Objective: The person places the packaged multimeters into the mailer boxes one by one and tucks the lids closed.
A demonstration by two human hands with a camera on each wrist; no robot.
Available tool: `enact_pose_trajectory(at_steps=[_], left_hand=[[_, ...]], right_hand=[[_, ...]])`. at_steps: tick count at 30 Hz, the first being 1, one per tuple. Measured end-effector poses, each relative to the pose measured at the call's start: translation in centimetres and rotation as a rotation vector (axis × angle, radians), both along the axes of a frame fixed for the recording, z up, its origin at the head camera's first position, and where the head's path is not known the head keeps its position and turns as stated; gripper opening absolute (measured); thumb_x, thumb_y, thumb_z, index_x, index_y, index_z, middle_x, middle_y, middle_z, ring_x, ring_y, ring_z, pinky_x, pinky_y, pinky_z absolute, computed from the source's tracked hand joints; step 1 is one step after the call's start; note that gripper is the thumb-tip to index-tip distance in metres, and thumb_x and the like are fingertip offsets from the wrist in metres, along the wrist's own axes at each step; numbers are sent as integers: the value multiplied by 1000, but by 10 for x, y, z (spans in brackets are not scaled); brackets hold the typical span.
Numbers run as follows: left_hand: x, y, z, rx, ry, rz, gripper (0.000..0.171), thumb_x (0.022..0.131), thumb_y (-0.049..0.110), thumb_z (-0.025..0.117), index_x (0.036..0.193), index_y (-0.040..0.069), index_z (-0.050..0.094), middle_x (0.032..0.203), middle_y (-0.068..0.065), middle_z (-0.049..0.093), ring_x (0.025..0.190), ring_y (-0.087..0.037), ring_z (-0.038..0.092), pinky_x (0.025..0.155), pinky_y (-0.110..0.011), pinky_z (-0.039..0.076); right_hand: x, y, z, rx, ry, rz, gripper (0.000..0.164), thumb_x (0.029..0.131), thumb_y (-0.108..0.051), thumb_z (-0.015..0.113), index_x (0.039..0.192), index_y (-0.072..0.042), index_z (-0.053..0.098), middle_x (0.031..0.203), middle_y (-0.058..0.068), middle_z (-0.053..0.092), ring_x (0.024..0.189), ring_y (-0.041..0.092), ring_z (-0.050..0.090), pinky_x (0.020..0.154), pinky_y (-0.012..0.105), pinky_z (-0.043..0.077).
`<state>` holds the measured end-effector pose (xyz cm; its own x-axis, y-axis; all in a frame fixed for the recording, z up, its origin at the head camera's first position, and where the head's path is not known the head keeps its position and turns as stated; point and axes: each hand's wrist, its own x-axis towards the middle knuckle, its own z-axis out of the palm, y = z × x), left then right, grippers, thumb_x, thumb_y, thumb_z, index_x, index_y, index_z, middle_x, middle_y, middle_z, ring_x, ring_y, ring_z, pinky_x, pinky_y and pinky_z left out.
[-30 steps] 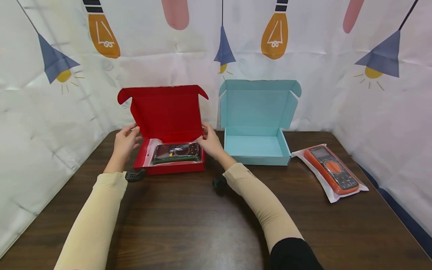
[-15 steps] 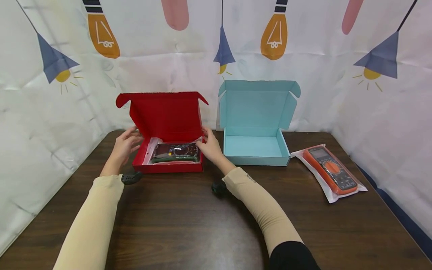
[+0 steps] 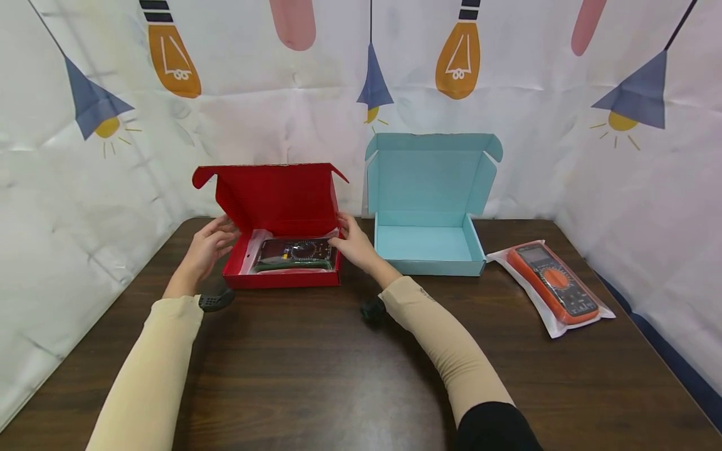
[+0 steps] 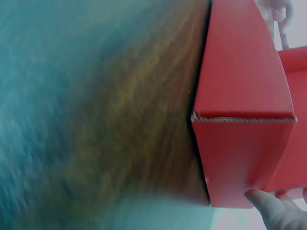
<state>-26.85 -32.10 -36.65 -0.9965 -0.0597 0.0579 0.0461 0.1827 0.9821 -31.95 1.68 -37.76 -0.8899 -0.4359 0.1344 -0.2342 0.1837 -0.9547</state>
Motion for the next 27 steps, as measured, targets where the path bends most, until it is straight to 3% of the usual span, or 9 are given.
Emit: enact_pose_trajectory(at_steps=[18, 24, 27], left_hand=[[9, -9, -5, -30, 28, -46, 61, 106, 14, 37, 163, 4, 20, 162, -26, 30, 147, -44, 31, 119, -60, 24], [9, -7, -6, -28, 38, -44, 61, 105, 14, 38, 163, 3, 21, 160, -27, 32, 146, -42, 33, 119, -58, 26], [11, -6, -8, -23, 47, -30, 58, 106, 13, 39, 161, 2, 25, 158, -27, 37, 144, -35, 41, 118, -57, 27]], right_hand=[[-4, 12, 6, 56, -20, 75, 69, 101, -12, 58, 160, -5, 24, 163, 20, 30, 149, 40, 31, 117, 51, 33], [-3, 11, 5, 57, -25, 75, 70, 101, -10, 59, 161, -5, 23, 164, 21, 28, 149, 39, 30, 116, 52, 34], [-3, 11, 4, 64, -21, 69, 68, 101, -8, 58, 160, -6, 25, 163, 21, 30, 149, 39, 31, 116, 52, 34]])
